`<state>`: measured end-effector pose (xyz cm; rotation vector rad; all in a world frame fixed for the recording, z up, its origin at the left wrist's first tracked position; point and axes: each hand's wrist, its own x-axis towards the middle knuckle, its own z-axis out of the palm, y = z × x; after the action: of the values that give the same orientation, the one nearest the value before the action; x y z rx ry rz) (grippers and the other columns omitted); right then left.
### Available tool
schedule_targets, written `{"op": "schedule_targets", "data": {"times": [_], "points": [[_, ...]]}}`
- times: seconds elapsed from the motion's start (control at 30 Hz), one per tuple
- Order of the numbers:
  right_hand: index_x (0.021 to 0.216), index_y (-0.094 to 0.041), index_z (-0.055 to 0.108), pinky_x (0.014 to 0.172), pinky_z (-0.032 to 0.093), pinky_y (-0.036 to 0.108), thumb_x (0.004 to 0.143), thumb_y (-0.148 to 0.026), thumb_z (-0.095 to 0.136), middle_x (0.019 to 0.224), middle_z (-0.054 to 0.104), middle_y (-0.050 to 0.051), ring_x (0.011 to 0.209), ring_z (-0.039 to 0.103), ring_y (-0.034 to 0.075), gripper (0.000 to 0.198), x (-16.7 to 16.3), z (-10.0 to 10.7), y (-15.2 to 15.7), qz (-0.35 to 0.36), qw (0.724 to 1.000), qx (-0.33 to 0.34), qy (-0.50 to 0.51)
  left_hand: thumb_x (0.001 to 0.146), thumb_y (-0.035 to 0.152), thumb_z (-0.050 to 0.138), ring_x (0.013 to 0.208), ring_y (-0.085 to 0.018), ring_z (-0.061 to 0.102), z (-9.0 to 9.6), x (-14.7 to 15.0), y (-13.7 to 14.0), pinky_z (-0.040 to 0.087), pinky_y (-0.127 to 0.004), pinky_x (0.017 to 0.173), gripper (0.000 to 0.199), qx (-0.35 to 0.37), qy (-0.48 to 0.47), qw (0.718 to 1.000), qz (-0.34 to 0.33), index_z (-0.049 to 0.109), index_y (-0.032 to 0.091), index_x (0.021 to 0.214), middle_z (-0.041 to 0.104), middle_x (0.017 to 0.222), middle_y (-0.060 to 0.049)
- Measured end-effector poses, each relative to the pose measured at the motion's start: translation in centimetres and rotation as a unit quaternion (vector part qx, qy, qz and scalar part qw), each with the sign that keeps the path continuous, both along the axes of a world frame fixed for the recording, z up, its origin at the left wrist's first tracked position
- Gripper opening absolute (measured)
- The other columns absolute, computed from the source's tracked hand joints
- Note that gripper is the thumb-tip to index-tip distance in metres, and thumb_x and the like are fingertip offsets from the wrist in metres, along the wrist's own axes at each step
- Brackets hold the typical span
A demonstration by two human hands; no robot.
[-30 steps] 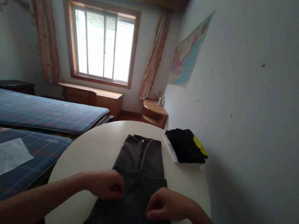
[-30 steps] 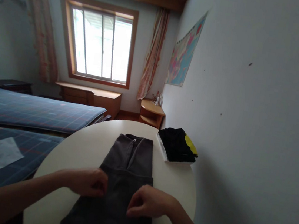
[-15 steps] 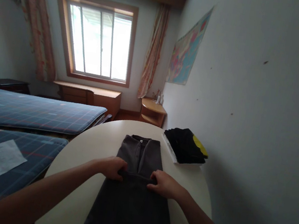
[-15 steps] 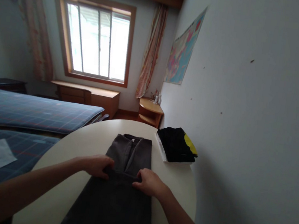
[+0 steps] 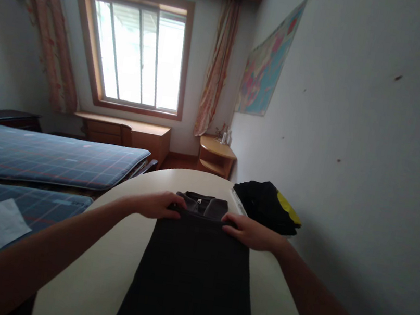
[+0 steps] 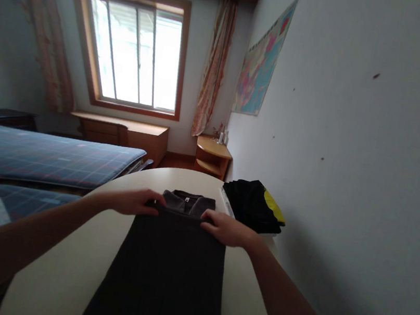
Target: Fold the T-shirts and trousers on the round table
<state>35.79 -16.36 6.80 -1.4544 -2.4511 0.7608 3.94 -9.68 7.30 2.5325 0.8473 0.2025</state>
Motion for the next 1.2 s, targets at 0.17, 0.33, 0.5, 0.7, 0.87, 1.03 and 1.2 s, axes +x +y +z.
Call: {"op": "schedule_targets", "data": {"times": [0.17,0.33,0.5,0.7,0.87,1.03,1.2], "points": [[0.109,-0.016,0.066,0.087,0.046,0.031,0.094,-0.034,0.048,0.106,0.07,0.008,0.094,0.063,0.021,0.029,0.9,2.1,6.3,-0.035,0.992,0.125,0.002,0.089,0.034,0.056,0.091,-0.02,0.064,2.9,1.6,5.4,0.047,-0.027,0.083,0.029,0.154,0.012,0.987,0.053,0.068,0.022,0.112,0.071,0.102,-0.002],[0.113,-0.018,0.069,0.09,0.045,0.032,0.093,-0.03,0.053,0.109,0.072,0.007,0.098,0.065,0.023,0.028,1.1,1.3,11.5,-0.078,0.98,0.184,-0.026,0.088,0.026,0.055,0.105,-0.023,0.064,1.7,2.8,9.6,0.045,-0.03,0.093,0.03,0.216,0.042,0.967,0.128,0.068,0.025,0.115,0.071,0.112,-0.003],[0.115,-0.023,0.068,0.1,0.039,0.037,0.095,-0.03,0.052,0.118,0.07,0.006,0.11,0.062,0.024,0.027,0.6,-1.8,14.8,-0.119,0.967,0.209,-0.078,0.088,0.026,0.053,0.11,-0.024,0.062,-2.3,3.5,11.9,0.046,-0.032,0.096,0.03,0.211,0.034,0.96,0.182,0.067,0.026,0.115,0.07,0.117,-0.003],[0.121,-0.023,0.064,0.104,0.032,0.043,0.097,-0.026,0.047,0.124,0.066,0.008,0.119,0.054,0.026,0.029,-0.7,-8.1,16.4,-0.16,0.962,0.185,-0.118,0.089,0.025,0.052,0.111,-0.027,0.062,-8.7,4.5,13.2,0.047,-0.038,0.094,0.033,0.185,0.044,0.95,0.249,0.064,0.023,0.119,0.07,0.115,-0.009],[0.128,-0.019,0.058,0.101,0.036,0.04,0.1,-0.031,0.039,0.132,0.059,0.013,0.119,0.052,0.025,0.035,-1.4,-12.4,16.0,-0.173,0.965,0.156,-0.123,0.09,0.028,0.05,0.113,-0.026,0.061,-12.2,4.9,13.4,0.048,-0.036,0.093,0.036,0.152,0.05,0.951,0.263,0.061,0.021,0.124,0.067,0.121,-0.01],[0.132,-0.02,0.054,0.105,0.033,0.041,0.102,-0.033,0.035,0.136,0.056,0.012,0.124,0.049,0.025,0.039,-1.2,-13.5,16.3,-0.19,0.964,0.148,-0.109,0.094,0.03,0.044,0.117,-0.027,0.057,-13.3,4.9,13.8,0.046,-0.038,0.097,0.036,0.147,0.043,0.956,0.25,0.062,0.02,0.123,0.064,0.124,-0.011],[0.137,-0.015,0.051,0.103,0.036,0.038,0.098,-0.038,0.047,0.137,0.055,0.016,0.124,0.05,0.026,0.046,-0.4,-12.9,17.2,-0.205,0.963,0.139,-0.106,0.091,0.024,0.05,0.111,-0.027,0.062,-12.8,4.8,14.4,0.047,-0.036,0.098,0.033,0.139,0.04,0.963,0.225,0.066,0.017,0.118,0.067,0.117,-0.014]]}}
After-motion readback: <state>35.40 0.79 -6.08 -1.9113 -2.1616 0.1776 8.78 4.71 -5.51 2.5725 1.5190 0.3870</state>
